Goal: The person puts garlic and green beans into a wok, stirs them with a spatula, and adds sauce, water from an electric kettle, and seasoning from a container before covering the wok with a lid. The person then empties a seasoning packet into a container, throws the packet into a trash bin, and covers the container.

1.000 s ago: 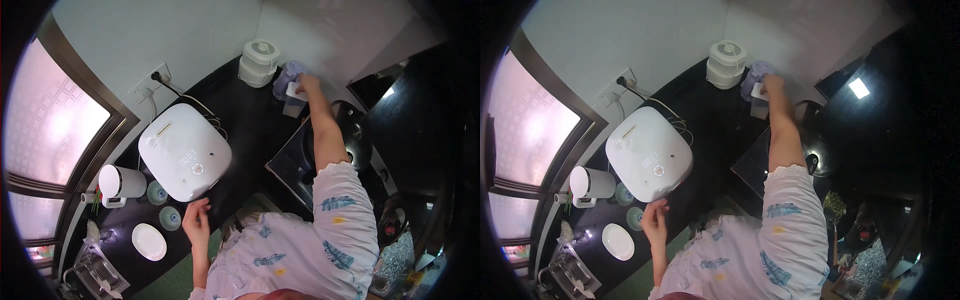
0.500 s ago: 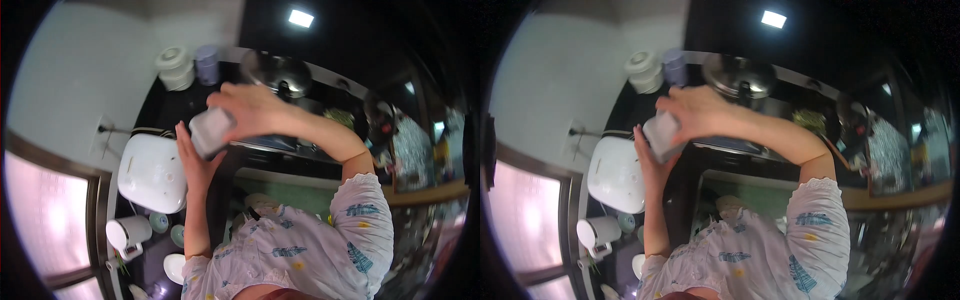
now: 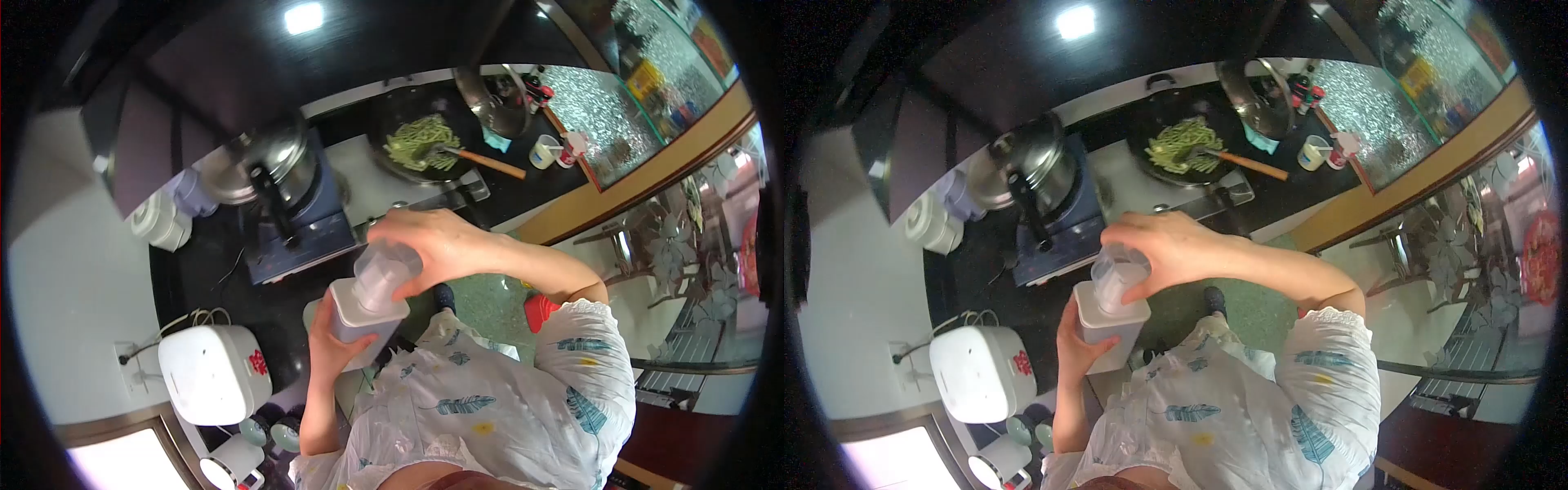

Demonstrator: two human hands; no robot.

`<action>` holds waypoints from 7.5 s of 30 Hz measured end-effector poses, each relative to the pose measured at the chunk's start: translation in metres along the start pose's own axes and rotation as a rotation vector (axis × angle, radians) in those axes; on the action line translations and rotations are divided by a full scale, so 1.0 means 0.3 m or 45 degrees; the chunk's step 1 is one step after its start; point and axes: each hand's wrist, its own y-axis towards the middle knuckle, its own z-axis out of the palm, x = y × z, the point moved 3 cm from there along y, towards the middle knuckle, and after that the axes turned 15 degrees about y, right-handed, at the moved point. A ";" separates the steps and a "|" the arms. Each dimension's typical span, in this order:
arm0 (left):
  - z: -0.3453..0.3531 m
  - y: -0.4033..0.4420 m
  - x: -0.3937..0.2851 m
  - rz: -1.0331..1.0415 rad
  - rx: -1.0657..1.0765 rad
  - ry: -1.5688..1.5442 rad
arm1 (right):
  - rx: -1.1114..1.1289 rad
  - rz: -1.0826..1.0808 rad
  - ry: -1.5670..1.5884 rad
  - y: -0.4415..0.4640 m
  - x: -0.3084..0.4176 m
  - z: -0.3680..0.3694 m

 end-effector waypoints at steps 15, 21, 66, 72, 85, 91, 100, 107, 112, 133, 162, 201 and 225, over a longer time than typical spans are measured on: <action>0.393 0.730 -0.295 0.059 -0.415 1.278 | -0.234 0.436 0.006 -0.541 -0.618 -0.747; 0.443 0.868 -0.396 0.180 -0.439 1.339 | -0.245 0.481 0.086 -0.587 -0.734 -0.812; 0.536 0.738 -0.499 0.156 -0.483 0.776 | -0.493 -0.139 -0.059 -0.224 -0.723 -0.739; 0.379 0.467 -0.549 0.059 -0.642 0.670 | 0.020 -0.426 0.113 -0.020 -0.419 -0.526; -0.267 -0.027 -0.111 -0.344 -1.439 0.653 | 0.417 -0.479 0.591 0.351 -0.039 0.058; -0.665 0.275 0.451 -0.267 -1.667 0.259 | -0.090 0.234 0.260 0.364 -0.326 -0.051; -0.718 0.959 0.998 -0.150 -0.957 -0.399 | -0.331 1.328 -1.014 -0.373 -1.092 -0.438; -0.658 1.144 1.094 -0.278 -0.517 -0.611 | -0.137 1.627 -0.890 -0.498 -1.117 -0.357; -0.658 1.174 1.140 -0.323 -0.438 -0.551 | -0.232 1.460 -0.320 -0.380 -0.965 -0.399; -0.621 0.425 0.268 -0.122 -1.521 0.044 | 0.893 1.261 -0.963 0.124 -0.633 -0.604; 1.266 0.543 -0.120 -0.810 0.108 -1.374 | 0.461 0.791 -0.531 0.083 -1.044 -0.890; 1.281 0.523 -0.088 -0.855 0.042 -1.389 | 0.081 0.452 -1.055 0.354 -1.063 -0.540; 1.278 0.529 -0.079 -0.868 0.030 -1.394 | 0.784 -0.092 -1.094 0.023 -0.724 -0.646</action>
